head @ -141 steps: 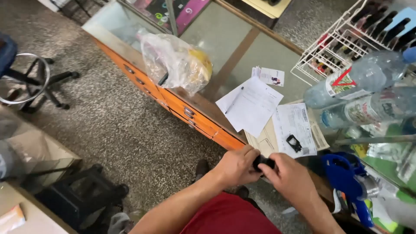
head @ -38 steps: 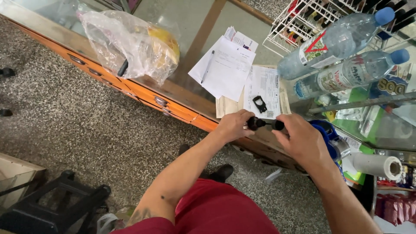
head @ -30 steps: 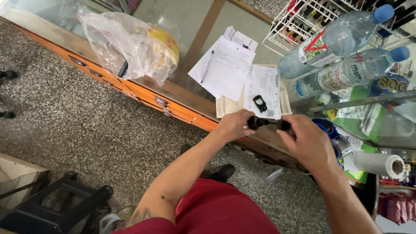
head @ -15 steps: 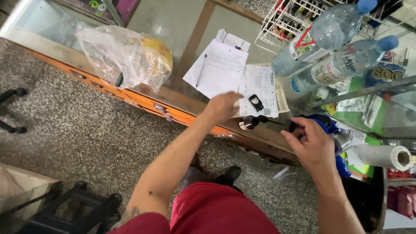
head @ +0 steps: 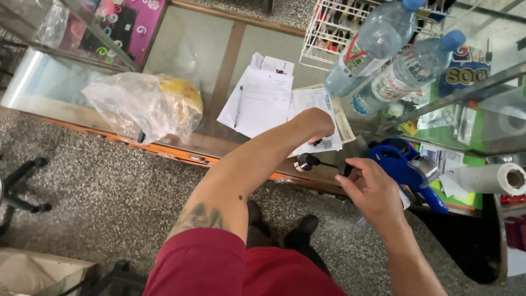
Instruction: The person handles a small black object and a blue tape dispenser on a glass counter. They then move to a display shelf and arrange several red snack packets while holding the tape dispenser.
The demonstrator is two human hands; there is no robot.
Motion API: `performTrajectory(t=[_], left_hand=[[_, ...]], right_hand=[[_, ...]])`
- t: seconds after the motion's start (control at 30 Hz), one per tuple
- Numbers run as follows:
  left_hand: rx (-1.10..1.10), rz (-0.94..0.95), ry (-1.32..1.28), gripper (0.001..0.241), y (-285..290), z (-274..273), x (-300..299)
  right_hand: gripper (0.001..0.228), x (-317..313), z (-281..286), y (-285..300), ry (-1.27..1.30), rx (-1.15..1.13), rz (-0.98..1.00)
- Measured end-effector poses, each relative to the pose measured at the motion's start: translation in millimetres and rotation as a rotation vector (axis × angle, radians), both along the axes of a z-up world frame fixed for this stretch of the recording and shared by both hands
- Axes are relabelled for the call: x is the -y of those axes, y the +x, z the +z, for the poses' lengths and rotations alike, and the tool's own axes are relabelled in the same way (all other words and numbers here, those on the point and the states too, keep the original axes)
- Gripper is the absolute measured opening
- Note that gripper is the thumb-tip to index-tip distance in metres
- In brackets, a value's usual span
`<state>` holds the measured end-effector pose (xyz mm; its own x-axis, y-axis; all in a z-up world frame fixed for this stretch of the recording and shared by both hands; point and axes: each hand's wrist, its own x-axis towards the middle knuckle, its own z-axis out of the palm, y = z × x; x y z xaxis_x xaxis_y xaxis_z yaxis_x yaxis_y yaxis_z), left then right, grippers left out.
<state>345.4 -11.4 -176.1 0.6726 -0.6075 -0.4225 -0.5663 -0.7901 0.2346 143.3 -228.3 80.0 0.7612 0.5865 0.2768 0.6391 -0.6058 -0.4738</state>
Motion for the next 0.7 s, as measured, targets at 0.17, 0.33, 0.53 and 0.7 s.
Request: performTrajectory(t=[0.17, 0.33, 0.53, 0.7], left_hand=[[-0.02, -0.098, 0.075, 0.05, -0.5, 4.4, -0.2], [-0.061, -0.1, 0.056, 0.038, -6.7, 53.3, -1.7], [0.0, 0.248, -0.273, 0.023, -16.5, 112.3, -58.5], [-0.125, 0.786, -0.735, 0.037, -60.3, 185.9, -109.3]], right_hand=[[0.044, -1.3, 2.5, -3.7, 0.024, -0.036, -0.041], [0.043, -1.0, 12.1, -6.2, 0.017, -0.041, -0.034], [0.044, 3.5, 10.7, -5.9, 0.054, -0.096, -0.074], [0.047, 5.2, 6.4, -7.4, 0.038, -0.135, -0.182]])
